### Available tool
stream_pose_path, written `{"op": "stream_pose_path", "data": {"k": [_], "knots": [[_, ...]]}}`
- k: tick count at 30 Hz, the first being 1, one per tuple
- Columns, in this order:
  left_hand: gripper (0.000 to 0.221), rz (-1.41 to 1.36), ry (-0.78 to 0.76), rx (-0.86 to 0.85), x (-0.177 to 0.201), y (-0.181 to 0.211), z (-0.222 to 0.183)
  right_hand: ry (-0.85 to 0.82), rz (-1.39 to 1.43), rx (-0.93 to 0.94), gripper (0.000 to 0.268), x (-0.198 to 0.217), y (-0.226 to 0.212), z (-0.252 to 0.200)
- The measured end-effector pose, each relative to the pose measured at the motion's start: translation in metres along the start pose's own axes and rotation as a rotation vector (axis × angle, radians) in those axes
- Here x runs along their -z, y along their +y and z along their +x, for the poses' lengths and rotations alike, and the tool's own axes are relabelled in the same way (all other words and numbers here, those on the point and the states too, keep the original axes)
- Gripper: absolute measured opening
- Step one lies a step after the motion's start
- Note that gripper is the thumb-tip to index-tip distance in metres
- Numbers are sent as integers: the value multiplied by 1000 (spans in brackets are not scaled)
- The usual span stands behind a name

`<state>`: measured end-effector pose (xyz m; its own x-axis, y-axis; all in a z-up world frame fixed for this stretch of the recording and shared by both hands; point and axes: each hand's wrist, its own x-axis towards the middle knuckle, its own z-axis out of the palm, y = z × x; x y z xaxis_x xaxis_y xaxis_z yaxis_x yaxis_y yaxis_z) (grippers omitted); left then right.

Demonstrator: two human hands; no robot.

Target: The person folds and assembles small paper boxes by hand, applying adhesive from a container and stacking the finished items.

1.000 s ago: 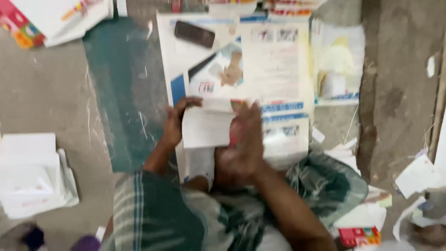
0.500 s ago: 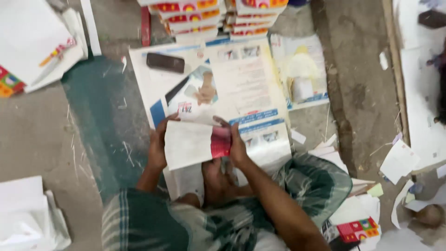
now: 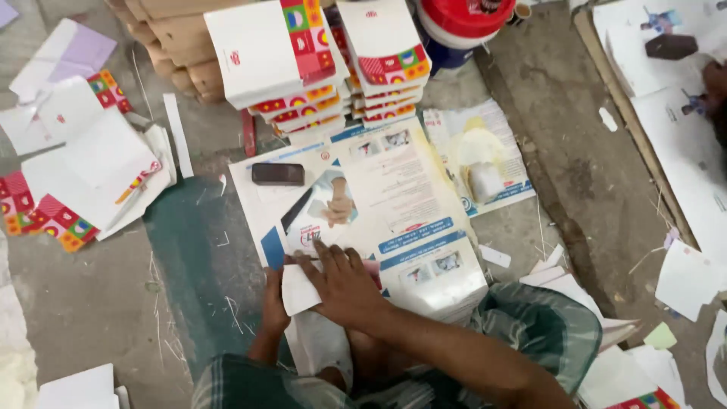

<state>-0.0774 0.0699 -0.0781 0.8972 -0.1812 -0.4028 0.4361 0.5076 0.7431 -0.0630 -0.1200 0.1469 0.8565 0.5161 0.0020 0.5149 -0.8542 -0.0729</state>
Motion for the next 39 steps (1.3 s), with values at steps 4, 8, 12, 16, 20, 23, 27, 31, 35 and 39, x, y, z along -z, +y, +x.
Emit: {"op": "stream_pose_path", "data": {"k": [4,8,12,16,20,23,27,31,35,39], "knots": [[74,331,-111,-276,-29,20,-25,-195,347,-137,72,-18,9,6],[67,818,166,-609,-46,33,-5,-73,341,85,54,-46,21,11],[59,443,324,11,-58,56,9,-44,319,299,48,-35,31,12],[70,116,-281,-77,-17,48,57,-36,187,443,33,4,64,17],[53,225,-146,286,-82,105,29,267,84,599,15,57,86,2],[55,115,-89,502,-86,88,40,426,21,563,27,89,101,16],[47,537,79,85,-92,82,61,342,353,67,58,75,126,34],[51,1053,258,-185,-88,69,39,606,1162,-40,23,32,91,54],[56,1138,350,-87,-95,79,45,866,1542,-342,22,-130,90,79],[50,1005,262,-383,-84,66,48,742,1618,-276,29,-90,101,81]]}}
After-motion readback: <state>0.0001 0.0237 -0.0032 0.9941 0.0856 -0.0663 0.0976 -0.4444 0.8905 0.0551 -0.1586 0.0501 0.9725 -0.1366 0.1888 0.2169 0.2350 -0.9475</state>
